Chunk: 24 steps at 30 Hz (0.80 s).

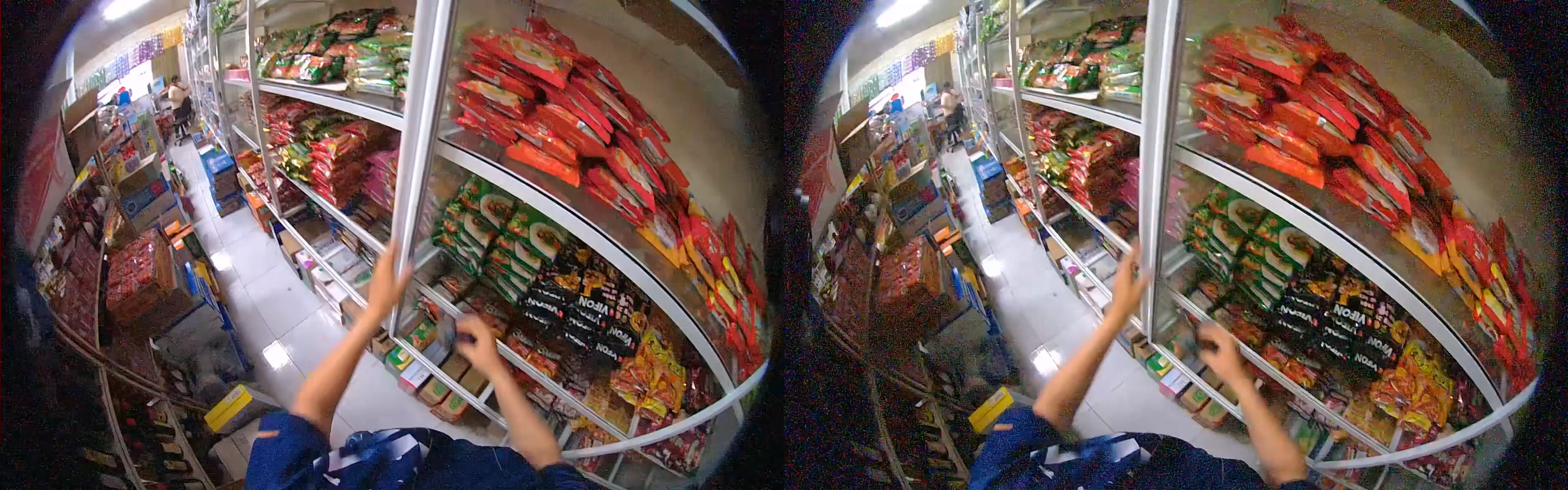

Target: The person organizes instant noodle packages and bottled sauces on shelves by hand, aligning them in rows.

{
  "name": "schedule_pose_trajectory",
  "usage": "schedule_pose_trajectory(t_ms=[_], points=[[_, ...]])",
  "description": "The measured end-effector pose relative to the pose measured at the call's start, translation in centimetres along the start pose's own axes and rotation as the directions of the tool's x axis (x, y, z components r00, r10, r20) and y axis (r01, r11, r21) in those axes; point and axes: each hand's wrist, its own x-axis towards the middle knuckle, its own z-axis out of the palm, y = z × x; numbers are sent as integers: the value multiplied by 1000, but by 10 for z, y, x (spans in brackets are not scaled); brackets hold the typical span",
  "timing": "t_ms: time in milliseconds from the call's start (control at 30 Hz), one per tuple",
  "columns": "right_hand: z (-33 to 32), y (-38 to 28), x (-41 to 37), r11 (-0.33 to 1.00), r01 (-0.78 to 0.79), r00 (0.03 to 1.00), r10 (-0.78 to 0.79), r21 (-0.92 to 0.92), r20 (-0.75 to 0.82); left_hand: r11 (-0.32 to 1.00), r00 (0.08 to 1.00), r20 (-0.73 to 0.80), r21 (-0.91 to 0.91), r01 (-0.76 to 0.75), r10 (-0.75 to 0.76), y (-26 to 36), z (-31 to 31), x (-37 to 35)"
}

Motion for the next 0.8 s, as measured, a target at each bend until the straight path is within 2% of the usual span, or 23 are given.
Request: schedule_pose_trajectory(t_ms=[33,67,100,133,167,200,233,267,300,333,367,400,433,467,500,533,600,633,667,700,733,800], points=[[15,30,-50,990,-117,988,125,84,-90,992,988,85,22,127,-128,-18,-9,-58],[19,44,-94,988,-139,984,145,60,-103,945,909,261,116,306,-326,-17,-32,-111],[30,80,-152,891,-445,874,455,93,-170,906,871,285,-19,423,-401,-22,-51,-165],[30,87,-189,790,-561,790,600,247,-126,814,781,237,249,525,-577,-57,-68,-235],[21,70,-217,813,-582,802,576,11,-156,682,668,171,321,657,-724,-34,-97,-272],[28,87,-252,801,-499,771,585,331,-253,595,645,42,436,675,-763,-53,-115,-332],[32,151,-323,535,-669,595,801,517,-58,649,697,21,387,655,-716,-88,-133,-392],[35,158,-324,534,-674,601,798,511,-41,489,479,100,204,848,-872,-67,-154,-393],[40,159,-327,496,-564,574,810,661,-118,443,423,133,296,846,-896,-61,-174,-386],[45,151,-327,448,-427,523,831,786,-189,503,505,117,421,755,-855,-43,-186,-360],[49,153,-317,550,-559,549,807,621,-220,609,655,102,496,619,-748,-64,-194,-356],[50,128,-272,618,-662,577,781,424,-239,492,552,48,524,695,-832,-57,-195,-323],[63,103,-234,732,-649,672,680,209,-295,598,691,28,527,604,-722,-76,-193,-309],[70,93,-198,679,-637,694,711,364,-114,646,715,60,487,588,-697,-66,-188,-272],[80,72,-161,768,-567,767,624,298,-149,701,762,48,433,567,-646,-77,-178,-253],[95,67,-134,775,-541,771,612,328,-174,736,740,144,337,588,-657,-82,-169,-227],[122,40,-82,661,-483,751,650,574,-117,752,705,289,90,653,-648,-61,-147,-179],[131,19,-59,744,-456,810,575,488,-119,742,709,361,-66,667,-606,-55,-135,-165],[151,18,-46,605,-409,812,583,683,-30,701,688,431,-160,695,-584,-44,-127,-156],[158,-13,-23,671,-365,868,496,646,-24,649,668,497,-246,720,-553,-33,-123,-148],[160,-65,6,657,-319,897,442,683,-6,655,696,555,-320,684,-456,-45,-117,-152],[199,-44,22,749,-262,961,261,609,91,345,538,619,-414,842,-572,-62,-122,-161]])
